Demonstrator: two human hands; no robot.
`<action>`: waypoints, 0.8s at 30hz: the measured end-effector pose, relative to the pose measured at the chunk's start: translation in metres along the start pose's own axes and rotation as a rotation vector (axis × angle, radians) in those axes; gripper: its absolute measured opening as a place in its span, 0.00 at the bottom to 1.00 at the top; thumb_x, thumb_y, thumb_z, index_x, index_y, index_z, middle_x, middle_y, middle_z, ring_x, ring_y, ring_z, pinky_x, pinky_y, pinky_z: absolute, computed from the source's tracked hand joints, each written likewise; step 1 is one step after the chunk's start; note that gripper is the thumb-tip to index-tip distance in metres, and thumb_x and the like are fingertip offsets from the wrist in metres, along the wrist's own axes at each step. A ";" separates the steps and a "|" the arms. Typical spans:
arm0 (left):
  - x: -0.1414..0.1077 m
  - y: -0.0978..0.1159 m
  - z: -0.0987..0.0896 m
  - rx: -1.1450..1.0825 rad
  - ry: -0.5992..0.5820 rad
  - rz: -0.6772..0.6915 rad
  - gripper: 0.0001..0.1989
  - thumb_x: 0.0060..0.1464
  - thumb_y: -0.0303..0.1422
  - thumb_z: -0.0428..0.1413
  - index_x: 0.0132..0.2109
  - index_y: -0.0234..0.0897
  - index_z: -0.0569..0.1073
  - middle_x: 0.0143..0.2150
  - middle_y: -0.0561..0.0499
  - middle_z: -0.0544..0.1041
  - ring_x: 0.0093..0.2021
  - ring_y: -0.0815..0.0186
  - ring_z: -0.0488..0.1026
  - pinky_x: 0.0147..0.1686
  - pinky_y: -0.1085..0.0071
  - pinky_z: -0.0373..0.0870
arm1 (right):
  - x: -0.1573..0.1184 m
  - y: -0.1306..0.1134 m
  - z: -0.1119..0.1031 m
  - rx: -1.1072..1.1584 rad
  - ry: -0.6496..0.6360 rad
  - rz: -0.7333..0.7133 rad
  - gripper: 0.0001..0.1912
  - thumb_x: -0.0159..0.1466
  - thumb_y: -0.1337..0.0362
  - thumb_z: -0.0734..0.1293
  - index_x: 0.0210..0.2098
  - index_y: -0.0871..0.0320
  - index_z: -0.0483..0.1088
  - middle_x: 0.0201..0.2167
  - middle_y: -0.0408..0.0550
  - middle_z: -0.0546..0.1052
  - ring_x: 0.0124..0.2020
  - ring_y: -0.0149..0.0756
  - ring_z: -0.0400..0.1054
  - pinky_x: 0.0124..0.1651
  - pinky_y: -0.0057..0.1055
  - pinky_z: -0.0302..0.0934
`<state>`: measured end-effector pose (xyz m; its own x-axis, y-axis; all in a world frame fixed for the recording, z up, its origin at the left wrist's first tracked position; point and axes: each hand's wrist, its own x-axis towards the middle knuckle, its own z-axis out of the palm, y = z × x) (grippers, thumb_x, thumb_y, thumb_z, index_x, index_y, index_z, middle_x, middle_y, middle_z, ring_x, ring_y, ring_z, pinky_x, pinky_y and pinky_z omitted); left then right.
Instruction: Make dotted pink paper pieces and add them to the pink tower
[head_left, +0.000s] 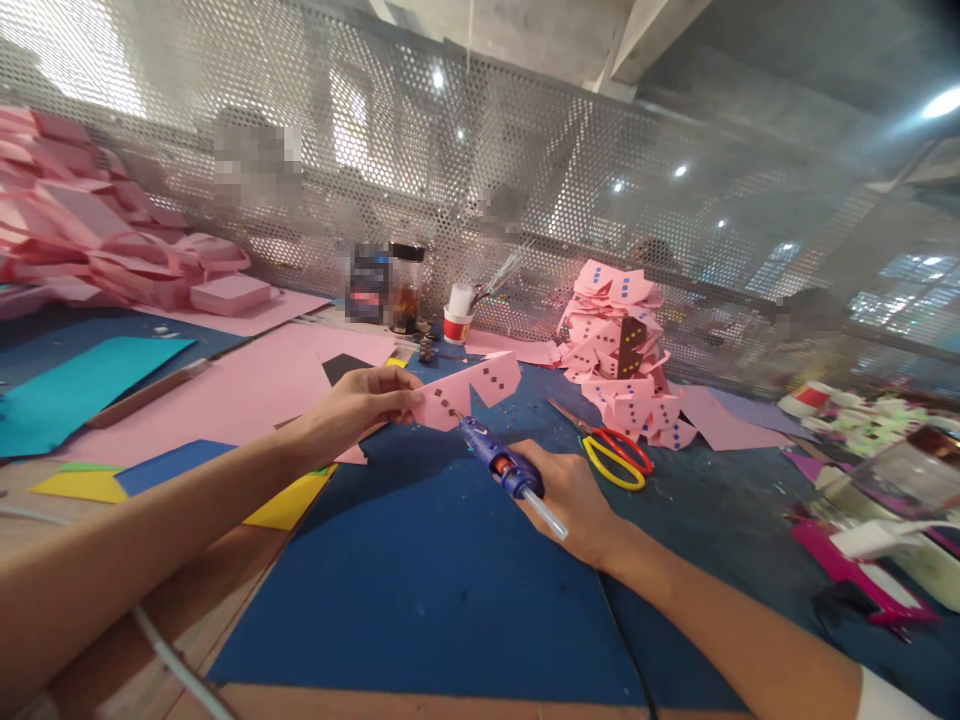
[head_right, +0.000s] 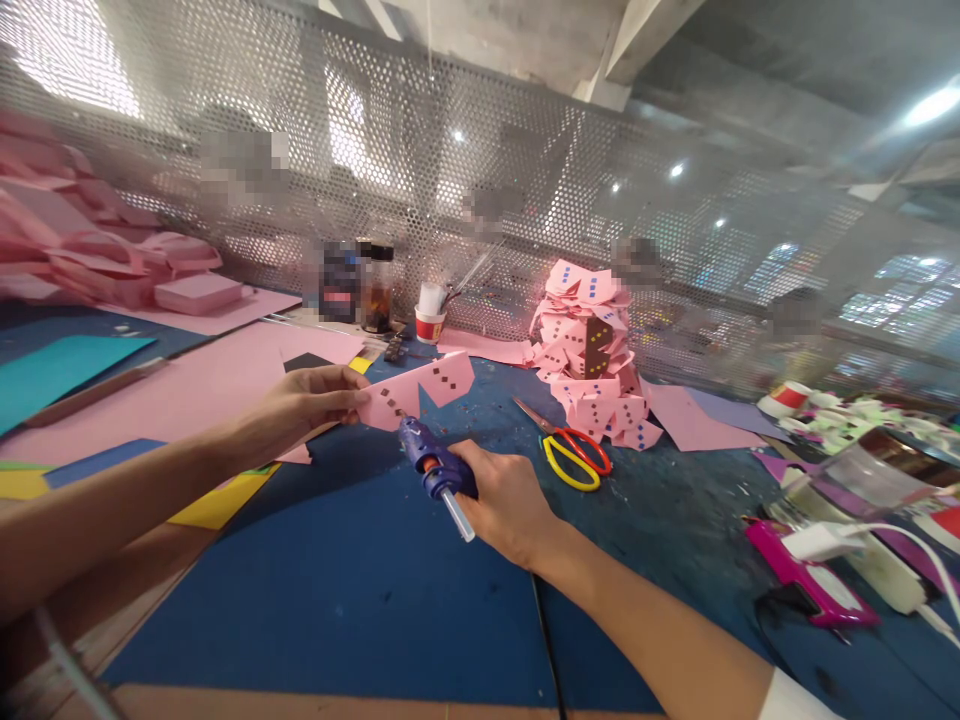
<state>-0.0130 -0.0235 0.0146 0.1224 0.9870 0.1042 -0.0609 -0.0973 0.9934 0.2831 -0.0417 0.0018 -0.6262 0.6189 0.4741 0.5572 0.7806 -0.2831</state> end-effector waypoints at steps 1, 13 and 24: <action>0.000 0.000 0.000 -0.001 0.001 0.000 0.09 0.49 0.35 0.67 0.36 0.36 0.78 0.30 0.52 0.78 0.30 0.71 0.70 0.32 0.76 0.66 | 0.000 0.000 0.000 -0.003 -0.006 0.004 0.10 0.63 0.67 0.65 0.45 0.54 0.69 0.29 0.42 0.80 0.28 0.35 0.74 0.29 0.27 0.53; 0.000 0.001 0.002 0.016 0.016 -0.003 0.10 0.47 0.36 0.68 0.35 0.37 0.78 0.29 0.52 0.78 0.28 0.70 0.71 0.31 0.74 0.67 | 0.000 0.000 0.000 -0.024 -0.028 0.034 0.11 0.63 0.66 0.66 0.45 0.54 0.69 0.29 0.43 0.80 0.28 0.36 0.74 0.29 0.27 0.53; 0.001 0.001 0.001 0.024 0.006 -0.002 0.11 0.48 0.37 0.67 0.36 0.36 0.77 0.30 0.52 0.78 0.29 0.70 0.70 0.32 0.74 0.66 | 0.001 -0.001 0.000 -0.021 -0.022 0.031 0.10 0.63 0.65 0.66 0.45 0.54 0.69 0.29 0.42 0.80 0.27 0.36 0.74 0.28 0.26 0.53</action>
<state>-0.0119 -0.0223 0.0154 0.1169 0.9879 0.1015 -0.0368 -0.0979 0.9945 0.2818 -0.0423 0.0021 -0.6205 0.6446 0.4466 0.5875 0.7593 -0.2798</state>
